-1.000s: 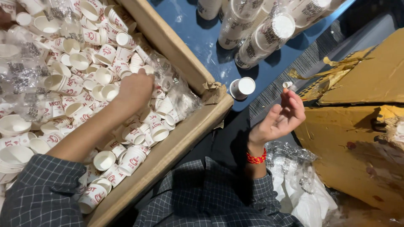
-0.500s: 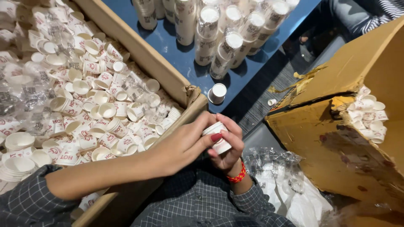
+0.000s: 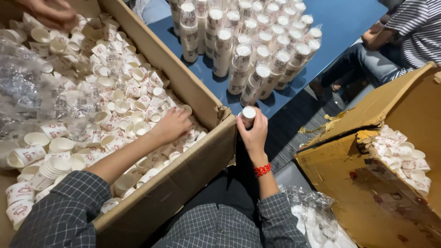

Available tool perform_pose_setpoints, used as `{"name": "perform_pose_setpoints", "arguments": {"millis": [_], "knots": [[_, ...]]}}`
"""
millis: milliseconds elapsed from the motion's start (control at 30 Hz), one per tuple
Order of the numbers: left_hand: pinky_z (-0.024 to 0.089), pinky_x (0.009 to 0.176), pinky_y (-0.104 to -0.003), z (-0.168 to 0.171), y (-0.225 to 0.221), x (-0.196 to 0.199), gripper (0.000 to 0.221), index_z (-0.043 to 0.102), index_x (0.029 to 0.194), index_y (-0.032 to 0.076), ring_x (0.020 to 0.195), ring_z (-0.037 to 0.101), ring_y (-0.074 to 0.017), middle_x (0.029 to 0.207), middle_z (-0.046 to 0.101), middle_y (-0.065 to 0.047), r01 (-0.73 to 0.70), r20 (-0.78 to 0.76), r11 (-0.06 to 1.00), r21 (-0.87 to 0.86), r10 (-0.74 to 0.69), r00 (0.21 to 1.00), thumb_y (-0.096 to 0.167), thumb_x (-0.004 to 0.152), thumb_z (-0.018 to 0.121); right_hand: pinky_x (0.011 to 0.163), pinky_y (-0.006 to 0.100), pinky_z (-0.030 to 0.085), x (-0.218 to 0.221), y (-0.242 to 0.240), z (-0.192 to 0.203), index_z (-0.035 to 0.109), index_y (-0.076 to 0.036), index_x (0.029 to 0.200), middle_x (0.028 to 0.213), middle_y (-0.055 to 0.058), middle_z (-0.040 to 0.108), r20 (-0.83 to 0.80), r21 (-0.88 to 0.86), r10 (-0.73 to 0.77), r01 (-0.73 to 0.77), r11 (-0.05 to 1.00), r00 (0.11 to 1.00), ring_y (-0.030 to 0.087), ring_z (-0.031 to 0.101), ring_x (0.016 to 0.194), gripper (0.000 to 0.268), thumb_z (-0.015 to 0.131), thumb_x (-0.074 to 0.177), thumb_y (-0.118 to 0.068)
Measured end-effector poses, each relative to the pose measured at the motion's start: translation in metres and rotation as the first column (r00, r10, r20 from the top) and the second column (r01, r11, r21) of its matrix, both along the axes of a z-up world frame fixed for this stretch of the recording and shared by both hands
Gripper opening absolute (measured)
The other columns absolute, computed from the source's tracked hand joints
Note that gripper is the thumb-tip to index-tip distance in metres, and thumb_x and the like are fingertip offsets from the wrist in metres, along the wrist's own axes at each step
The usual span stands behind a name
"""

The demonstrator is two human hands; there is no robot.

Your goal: The person is sorting and stacking paper cups from large cardboard boxes and placing them into clear plastic sleeves for packaging.

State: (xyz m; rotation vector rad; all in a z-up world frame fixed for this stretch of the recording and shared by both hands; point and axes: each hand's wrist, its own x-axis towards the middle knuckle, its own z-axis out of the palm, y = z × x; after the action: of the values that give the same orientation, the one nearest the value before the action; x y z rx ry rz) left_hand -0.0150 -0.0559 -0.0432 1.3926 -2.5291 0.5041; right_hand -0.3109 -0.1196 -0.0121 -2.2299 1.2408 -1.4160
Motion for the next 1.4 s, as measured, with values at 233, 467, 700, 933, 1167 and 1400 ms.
{"name": "perform_pose_setpoints", "arguments": {"millis": [233, 467, 700, 933, 1167, 1400], "knots": [[0.050, 0.100, -0.045, -0.021, -0.018, 0.071, 0.038, 0.071, 0.076, 0.008, 0.107, 0.065, -0.0294, 0.111, 0.066, -0.008, 0.049, -0.046, 0.950, 0.307, -0.037, 0.998, 0.037, 0.099, 0.063, 0.092, 0.045, 0.048, 0.002, 0.000, -0.004, 0.061, -0.003, 0.117, 0.109, 0.016, 0.068, 0.063, -0.015, -0.029, 0.030, 0.999, 0.998, 0.038, 0.062, 0.105, 0.042, 0.080, 0.088, -0.027], [0.055, 0.090, -0.049, 0.007, -0.012, 0.055, 0.066, 0.052, 0.137, 0.016, 0.113, 0.063, -0.0302, 0.132, 0.055, -0.011, -0.608, 0.432, 0.744, 0.278, 0.468, 0.771, 0.048, 0.083, 0.071, 0.094, 0.045, 0.047, 0.004, 0.002, -0.005, 0.061, -0.004, 0.117, 0.110, 0.015, 0.067, 0.076, 0.007, -0.061, 0.061, 0.998, 0.995, 0.036, 0.059, 0.107, 0.043, 0.080, 0.087, -0.028], [0.046, 0.106, -0.055, -0.063, 0.002, 0.010, 0.079, 0.044, 0.148, 0.029, 0.134, 0.046, -0.0471, 0.153, 0.035, -0.023, -0.383, 0.210, 0.499, 0.777, 0.368, 0.906, 0.066, 0.082, 0.068, 0.096, 0.045, 0.046, 0.000, 0.004, -0.003, 0.060, -0.005, 0.118, 0.110, 0.014, 0.066, 0.075, 0.018, -0.045, 0.044, 0.999, 0.996, 0.036, 0.058, 0.110, 0.043, 0.079, 0.087, -0.027], [0.048, 0.110, -0.049, -0.093, -0.010, 0.034, 0.083, 0.051, 0.141, 0.026, 0.128, 0.054, -0.0476, 0.141, 0.042, -0.031, -0.134, -0.017, 0.400, 0.907, 0.351, 0.936, 0.064, 0.070, 0.074, 0.100, 0.046, 0.044, -0.002, 0.007, -0.010, 0.060, -0.005, 0.119, 0.111, 0.013, 0.064, 0.096, 0.037, -0.030, 0.026, 0.999, 0.995, 0.036, 0.057, 0.112, 0.041, 0.077, 0.089, -0.027], [0.049, 0.098, -0.059, -0.044, 0.023, -0.025, 0.067, 0.049, 0.138, 0.012, 0.133, 0.038, -0.0522, 0.159, 0.017, -0.027, -0.373, 0.242, 0.522, 0.767, 0.303, 0.922, 0.042, 0.083, 0.072, 0.109, 0.049, 0.038, -0.001, 0.009, -0.015, 0.061, -0.004, 0.120, 0.115, 0.014, 0.064, 0.084, 0.010, -0.047, 0.046, 0.999, 0.995, 0.038, 0.054, 0.118, 0.041, 0.077, 0.090, -0.026], [0.056, 0.084, -0.054, -0.063, 0.031, -0.027, 0.029, 0.076, 0.104, 0.011, 0.115, 0.054, -0.0401, 0.127, 0.058, -0.015, -0.366, 0.138, 0.699, 0.614, 0.362, 0.922, 0.030, 0.087, 0.064, 0.119, 0.055, 0.031, -0.003, 0.011, -0.021, 0.059, -0.004, 0.123, 0.117, 0.012, 0.065, 0.075, 0.041, -0.023, 0.020, 0.999, 0.997, 0.036, 0.056, 0.121, 0.042, 0.074, 0.093, -0.030]]}}
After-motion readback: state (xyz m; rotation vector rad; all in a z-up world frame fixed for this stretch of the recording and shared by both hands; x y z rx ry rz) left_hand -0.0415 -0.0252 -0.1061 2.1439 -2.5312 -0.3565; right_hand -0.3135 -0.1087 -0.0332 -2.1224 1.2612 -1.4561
